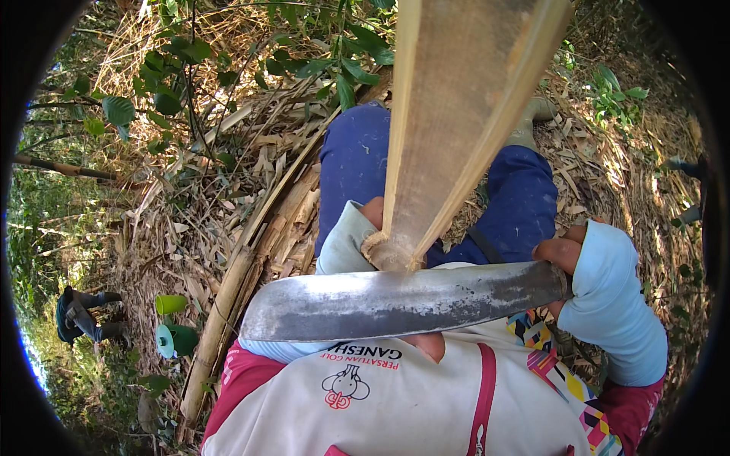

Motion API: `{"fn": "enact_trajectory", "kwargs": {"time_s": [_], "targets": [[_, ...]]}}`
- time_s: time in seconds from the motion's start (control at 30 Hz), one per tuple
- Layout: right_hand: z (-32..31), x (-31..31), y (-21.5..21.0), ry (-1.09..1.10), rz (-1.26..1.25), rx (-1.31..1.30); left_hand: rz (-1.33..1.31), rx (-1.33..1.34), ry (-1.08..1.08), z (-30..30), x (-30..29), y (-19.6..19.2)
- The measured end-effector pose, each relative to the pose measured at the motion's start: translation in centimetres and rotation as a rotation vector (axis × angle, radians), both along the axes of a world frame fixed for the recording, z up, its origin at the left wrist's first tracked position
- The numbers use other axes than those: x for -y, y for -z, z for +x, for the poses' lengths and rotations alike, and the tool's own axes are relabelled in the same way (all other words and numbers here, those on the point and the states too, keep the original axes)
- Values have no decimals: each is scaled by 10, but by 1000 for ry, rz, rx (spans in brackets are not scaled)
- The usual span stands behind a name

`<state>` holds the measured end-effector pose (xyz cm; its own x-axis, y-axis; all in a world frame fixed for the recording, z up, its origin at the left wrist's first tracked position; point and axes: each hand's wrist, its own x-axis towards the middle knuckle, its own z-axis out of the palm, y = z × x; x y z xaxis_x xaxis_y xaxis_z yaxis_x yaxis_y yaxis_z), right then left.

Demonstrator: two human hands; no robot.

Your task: The person sits on the ground in a forested area and uses a large machete to sharpen a wooden tool handle. They repeatedly draw the blade along the handle's edges to smooth and shape the wood.

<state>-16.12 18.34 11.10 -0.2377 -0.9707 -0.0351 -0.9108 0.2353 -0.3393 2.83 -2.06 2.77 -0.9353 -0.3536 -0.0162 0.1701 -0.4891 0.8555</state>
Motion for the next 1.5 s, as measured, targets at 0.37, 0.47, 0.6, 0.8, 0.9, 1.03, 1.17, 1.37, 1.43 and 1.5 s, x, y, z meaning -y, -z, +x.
{"fn": "enact_trajectory", "kwargs": {"time_s": [0.37, 0.47, 0.6, 0.8, 0.9, 1.03, 1.17, 1.37, 1.43, 1.5], "targets": [[0, -14, -4, 82, 101, 61, -28, -23, -55, 1, -2, 3], [0, -12, -5, 78, 154, 74, -42, -24, -68, 1, -2, 3], [-2, -12, 0, 57, 159, 109, -152, -42, -119, -7, -7, -9], [-1, -10, -1, 52, 191, 99, -110, -86, -108, -7, -5, -3], [2, -10, 0, 37, 137, 64, -52, -69, -89, -4, -5, -3], [5, -9, 7, 21, 49, 80, -1, -41, -77, 0, -3, -3], [6, -12, 5, 29, 81, 65, 46, -25, -54, 0, -3, -3], [6, -13, 7, 16, 75, 80, 84, -10, -40, 3, -3, -2], [7, -14, 8, 14, 78, 80, 95, -7, -39, 3, -3, -2], [7, -14, 8, 5, 78, 74, 105, 2, -40, 4, -2, -1]]}}
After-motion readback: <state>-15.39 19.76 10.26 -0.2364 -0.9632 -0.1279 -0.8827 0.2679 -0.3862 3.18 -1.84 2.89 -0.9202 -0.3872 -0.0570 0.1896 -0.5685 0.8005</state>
